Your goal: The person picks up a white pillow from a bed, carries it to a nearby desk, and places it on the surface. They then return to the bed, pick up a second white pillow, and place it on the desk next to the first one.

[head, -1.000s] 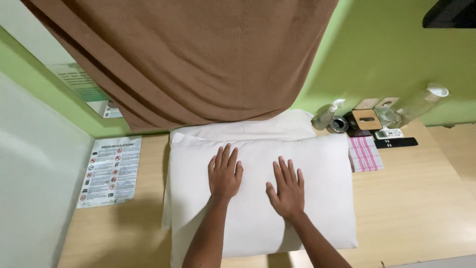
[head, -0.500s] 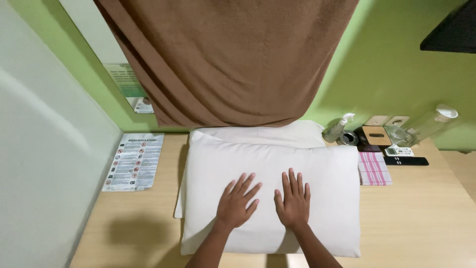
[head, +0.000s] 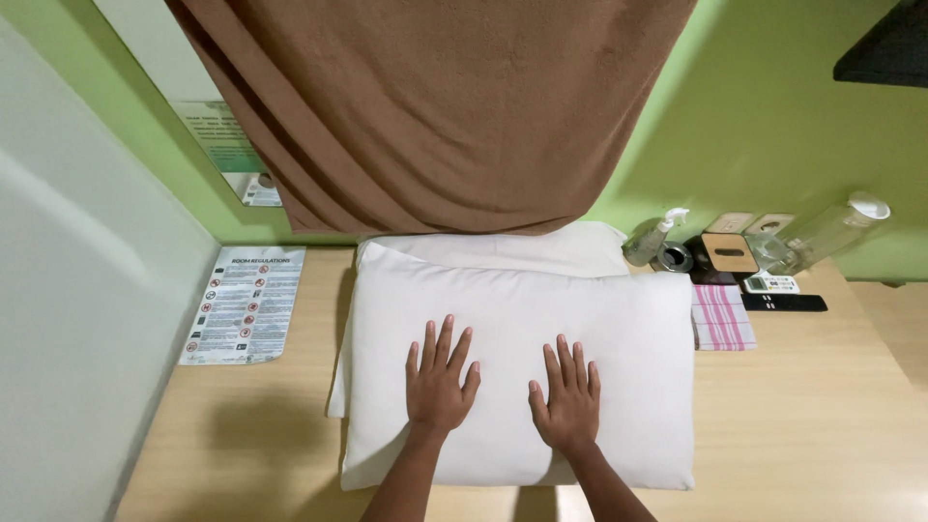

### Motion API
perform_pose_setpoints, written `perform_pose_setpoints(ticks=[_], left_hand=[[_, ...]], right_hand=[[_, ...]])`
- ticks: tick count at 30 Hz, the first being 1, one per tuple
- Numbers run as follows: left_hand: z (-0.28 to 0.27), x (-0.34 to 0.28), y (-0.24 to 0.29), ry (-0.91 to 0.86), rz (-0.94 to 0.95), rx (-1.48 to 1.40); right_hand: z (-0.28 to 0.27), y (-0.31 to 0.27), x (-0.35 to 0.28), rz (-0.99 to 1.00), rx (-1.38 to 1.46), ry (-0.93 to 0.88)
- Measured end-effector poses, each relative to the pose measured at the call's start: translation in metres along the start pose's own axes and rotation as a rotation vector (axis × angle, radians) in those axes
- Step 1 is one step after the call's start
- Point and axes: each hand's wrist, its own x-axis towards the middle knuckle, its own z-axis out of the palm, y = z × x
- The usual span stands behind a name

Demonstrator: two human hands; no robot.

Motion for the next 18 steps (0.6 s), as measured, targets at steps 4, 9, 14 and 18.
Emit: perform_pose_setpoints(ticks=[4,9,14,18], left_hand=[[0.01,-0.001,-0.003,0.019,0.005,-0.003],[0.027,0.011,-0.011,-0.041,0.007,0.01],[0.029,0.016,-0.015,-0.067,0.012,0.011],[0.033,0.018,-0.016,-0.069,0.013,0.027]], right_hand=[[0.019,0.008,0.002,-0.008,-0.022,0.007],[0.031,0.011,0.011,0.002,-0.039,0.027],[0.034,0.012,0.017,0.014,-0.039,0.012],[0.031,0.009,0.019,0.023,-0.044,0.008]])
